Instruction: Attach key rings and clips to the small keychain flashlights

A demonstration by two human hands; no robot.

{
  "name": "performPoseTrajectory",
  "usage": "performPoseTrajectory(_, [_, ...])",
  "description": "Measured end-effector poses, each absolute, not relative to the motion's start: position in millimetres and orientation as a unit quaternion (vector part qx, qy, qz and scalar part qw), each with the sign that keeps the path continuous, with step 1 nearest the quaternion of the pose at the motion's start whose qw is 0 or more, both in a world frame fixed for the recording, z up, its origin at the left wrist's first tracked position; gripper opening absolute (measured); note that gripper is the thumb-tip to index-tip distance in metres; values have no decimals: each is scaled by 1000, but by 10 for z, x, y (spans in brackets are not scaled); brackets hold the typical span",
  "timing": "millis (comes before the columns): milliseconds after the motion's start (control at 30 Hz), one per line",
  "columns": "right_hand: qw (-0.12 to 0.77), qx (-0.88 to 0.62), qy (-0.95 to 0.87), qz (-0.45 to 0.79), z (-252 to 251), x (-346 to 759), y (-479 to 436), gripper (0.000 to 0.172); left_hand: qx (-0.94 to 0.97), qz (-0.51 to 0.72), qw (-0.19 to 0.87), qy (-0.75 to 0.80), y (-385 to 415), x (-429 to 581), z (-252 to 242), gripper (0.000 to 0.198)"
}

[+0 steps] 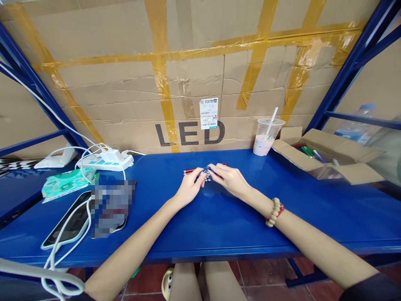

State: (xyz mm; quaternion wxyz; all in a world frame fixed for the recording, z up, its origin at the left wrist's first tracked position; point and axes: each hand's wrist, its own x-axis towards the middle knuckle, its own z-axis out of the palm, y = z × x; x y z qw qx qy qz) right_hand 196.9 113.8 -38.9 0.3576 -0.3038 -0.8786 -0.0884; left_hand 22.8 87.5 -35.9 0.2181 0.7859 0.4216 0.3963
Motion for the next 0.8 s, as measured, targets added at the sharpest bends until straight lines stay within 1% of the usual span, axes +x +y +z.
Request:
performPoseTrajectory(67, [342, -313, -882, -87, -381, 1990, 1143, 35, 790, 387, 208, 428, 888, 198, -350, 25])
performPoseTrajectory(133, [308, -323, -891, -86, -371, 2016, 1154, 37, 790, 365, 204, 449, 896, 162, -334, 25])
performPoseTrajectory(233, [263, -334, -901, -87, -361, 2052, 1175, 40, 788, 316, 168, 501, 891, 123, -306, 26])
performPoseTrajectory(333, [247, -345, -902, -77, -365, 2065, 1185, 41, 787, 280, 124, 535, 874, 115, -287, 25])
performPoseTrajectory(433, [228, -356, -905, -55, -374, 2061, 1179, 40, 776, 269, 98, 562, 880, 92, -276, 26])
performPoseTrajectory(500, [227, -370, -900, -44, -379, 2065, 1177, 41, 752, 280, 77, 592, 911, 34, -260, 25])
performPoseTrajectory(600, [236, -386, -891, -30, -385, 2085, 1185, 43, 665, 303, 27, 682, 981, -119, -226, 29])
performPoseTrajectory(700, [236, -388, -891, -21, -393, 2102, 1196, 41, 609, 257, -2, 750, 1037, -276, -210, 29])
performPoseTrajectory(800, [234, -384, -893, -12, -400, 2097, 1197, 36, 607, 207, -23, 767, 1058, -357, -238, 29])
